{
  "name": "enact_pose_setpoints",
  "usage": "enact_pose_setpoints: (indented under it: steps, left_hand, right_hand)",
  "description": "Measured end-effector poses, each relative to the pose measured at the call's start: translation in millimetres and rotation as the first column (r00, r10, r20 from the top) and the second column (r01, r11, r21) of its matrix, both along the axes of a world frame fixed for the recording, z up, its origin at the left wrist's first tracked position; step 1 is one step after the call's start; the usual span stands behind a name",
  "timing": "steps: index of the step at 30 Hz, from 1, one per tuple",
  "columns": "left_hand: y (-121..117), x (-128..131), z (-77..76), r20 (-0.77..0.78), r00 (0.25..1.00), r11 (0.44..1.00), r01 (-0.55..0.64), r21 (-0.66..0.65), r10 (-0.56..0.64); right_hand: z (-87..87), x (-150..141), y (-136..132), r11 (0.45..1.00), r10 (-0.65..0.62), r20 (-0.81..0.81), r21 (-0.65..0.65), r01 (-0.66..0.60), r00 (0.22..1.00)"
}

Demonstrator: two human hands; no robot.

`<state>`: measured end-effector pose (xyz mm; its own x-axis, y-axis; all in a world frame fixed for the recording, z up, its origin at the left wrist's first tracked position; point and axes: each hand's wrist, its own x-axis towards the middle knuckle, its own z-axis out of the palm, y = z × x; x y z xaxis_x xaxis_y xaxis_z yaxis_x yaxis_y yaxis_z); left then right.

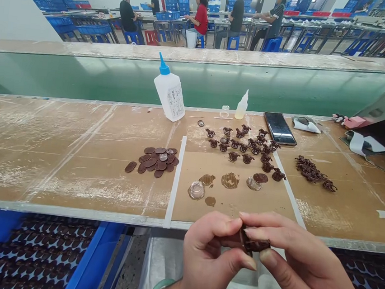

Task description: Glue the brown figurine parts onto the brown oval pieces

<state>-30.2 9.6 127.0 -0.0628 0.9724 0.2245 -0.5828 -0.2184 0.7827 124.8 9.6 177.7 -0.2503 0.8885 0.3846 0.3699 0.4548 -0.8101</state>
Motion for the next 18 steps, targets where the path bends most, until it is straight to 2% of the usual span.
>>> enact_pose_setpoints:
  steps: [4,10,15,18]
  left_hand:
    - [0,1,-1.8,-0.023,1.0,1.0,-0.003,0.018,0.003]
    - [-2,0,-7.0,-0.057,0.998,1.0,-0.014,0.025,0.015]
    - [-2,-1,-5.9,-0.082,0.996,0.999,-0.034,0.034,0.036]
    - [0,3,-11.1,-0.089,0.993,0.996,-0.071,0.055,0.075]
  right_hand:
    - [-1.5,1,-2,0.999,-0.026,0.014,0.038,0.026,1.0]
    - [-9.5,7,-7,1.0,-0.008,0.069,0.003,0.007,0.998]
    - [-2.3,-1,-1,0.998,-0.048,0.019,0.049,0.047,0.999]
    - [-0.3,-3,1,0.997,-0.045,0.004,0.061,0.045,0.999]
